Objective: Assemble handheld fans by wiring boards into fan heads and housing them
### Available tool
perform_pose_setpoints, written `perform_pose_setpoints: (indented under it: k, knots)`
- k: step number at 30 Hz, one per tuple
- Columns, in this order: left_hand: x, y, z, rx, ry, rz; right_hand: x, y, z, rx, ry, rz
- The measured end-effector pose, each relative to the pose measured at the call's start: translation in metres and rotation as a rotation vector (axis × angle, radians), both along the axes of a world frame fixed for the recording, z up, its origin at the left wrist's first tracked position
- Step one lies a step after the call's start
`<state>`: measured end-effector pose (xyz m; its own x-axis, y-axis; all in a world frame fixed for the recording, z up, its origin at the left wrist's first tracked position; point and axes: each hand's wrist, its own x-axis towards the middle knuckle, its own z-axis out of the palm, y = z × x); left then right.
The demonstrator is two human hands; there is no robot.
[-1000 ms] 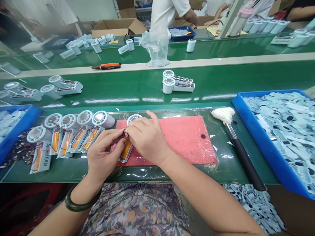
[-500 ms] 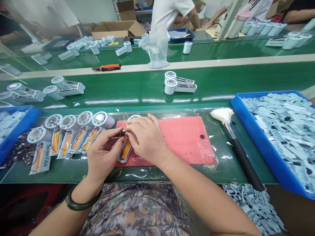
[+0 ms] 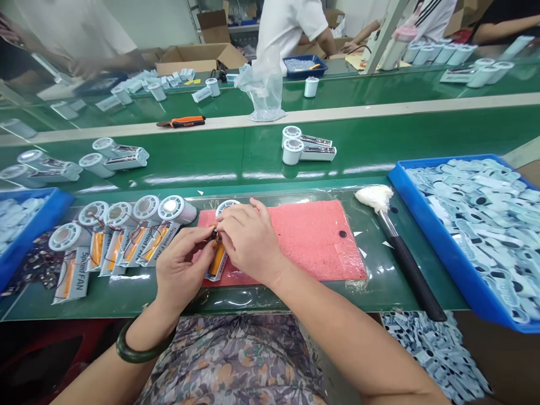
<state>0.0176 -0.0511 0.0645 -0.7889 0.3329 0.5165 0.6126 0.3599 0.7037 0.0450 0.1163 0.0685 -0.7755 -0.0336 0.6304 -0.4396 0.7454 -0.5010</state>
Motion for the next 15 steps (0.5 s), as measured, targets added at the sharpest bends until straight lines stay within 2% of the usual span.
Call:
perform_pose_setpoints:
  k: [4, 7, 9, 12, 15]
  knots:
    - [-0.001, -0.01, -0.005, 0.08, -0.2, -0.049, -0.003, 0.012, 0.006, -0.13, -0.017, 0.079]
    - [0.006, -0.023, -0.006, 0.05, -0.279, -0.044, -0.001, 0.028, 0.01, -0.254, -0.017, 0.0]
    - [0.012, -0.028, -0.007, -0.016, -0.273, -0.04, 0.001, 0.037, 0.008, -0.286, -0.048, -0.077]
    - [0.02, -0.025, -0.007, -0.119, -0.234, -0.002, 0.001, 0.041, -0.003, -0.306, -0.228, -0.122]
    - [0.021, -0.016, -0.004, -0.162, -0.252, 0.029, 0.0, 0.034, -0.012, -0.361, -0.408, -0.083]
